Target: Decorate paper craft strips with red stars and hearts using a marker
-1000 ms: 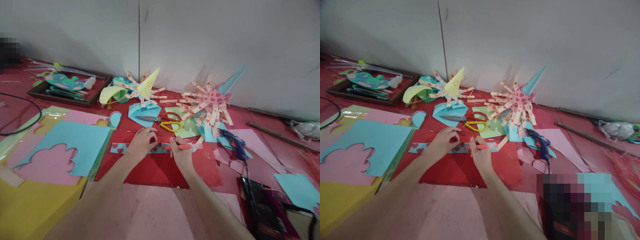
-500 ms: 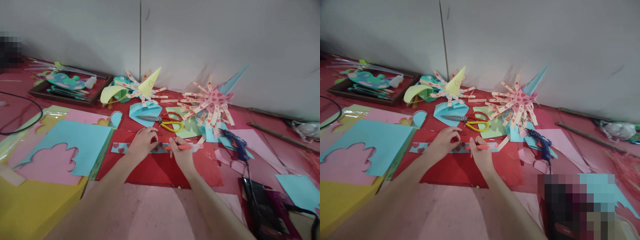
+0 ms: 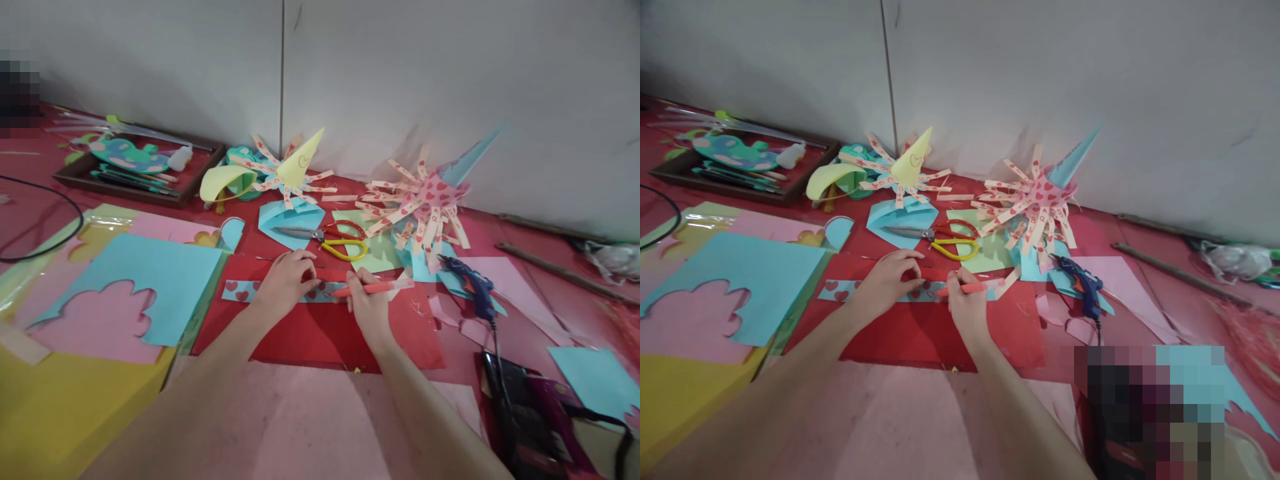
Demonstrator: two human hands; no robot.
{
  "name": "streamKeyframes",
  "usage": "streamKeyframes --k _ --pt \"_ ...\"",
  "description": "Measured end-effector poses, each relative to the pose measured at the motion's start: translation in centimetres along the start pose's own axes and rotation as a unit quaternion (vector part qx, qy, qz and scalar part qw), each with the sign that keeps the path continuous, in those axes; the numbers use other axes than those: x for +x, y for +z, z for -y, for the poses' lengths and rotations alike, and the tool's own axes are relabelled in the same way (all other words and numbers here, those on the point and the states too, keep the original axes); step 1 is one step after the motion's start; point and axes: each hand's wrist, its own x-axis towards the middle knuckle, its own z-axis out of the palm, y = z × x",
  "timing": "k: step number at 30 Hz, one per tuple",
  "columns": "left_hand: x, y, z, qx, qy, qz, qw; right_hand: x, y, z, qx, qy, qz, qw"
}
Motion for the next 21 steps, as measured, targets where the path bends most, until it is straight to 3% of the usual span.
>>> streamKeyframes --k 21 --pt "0.09 0.02 0.06 0.009 0.002 0.0 1.0 -0.2 0.11 0.09 -0.043 -0.024 -0.007 0.999"
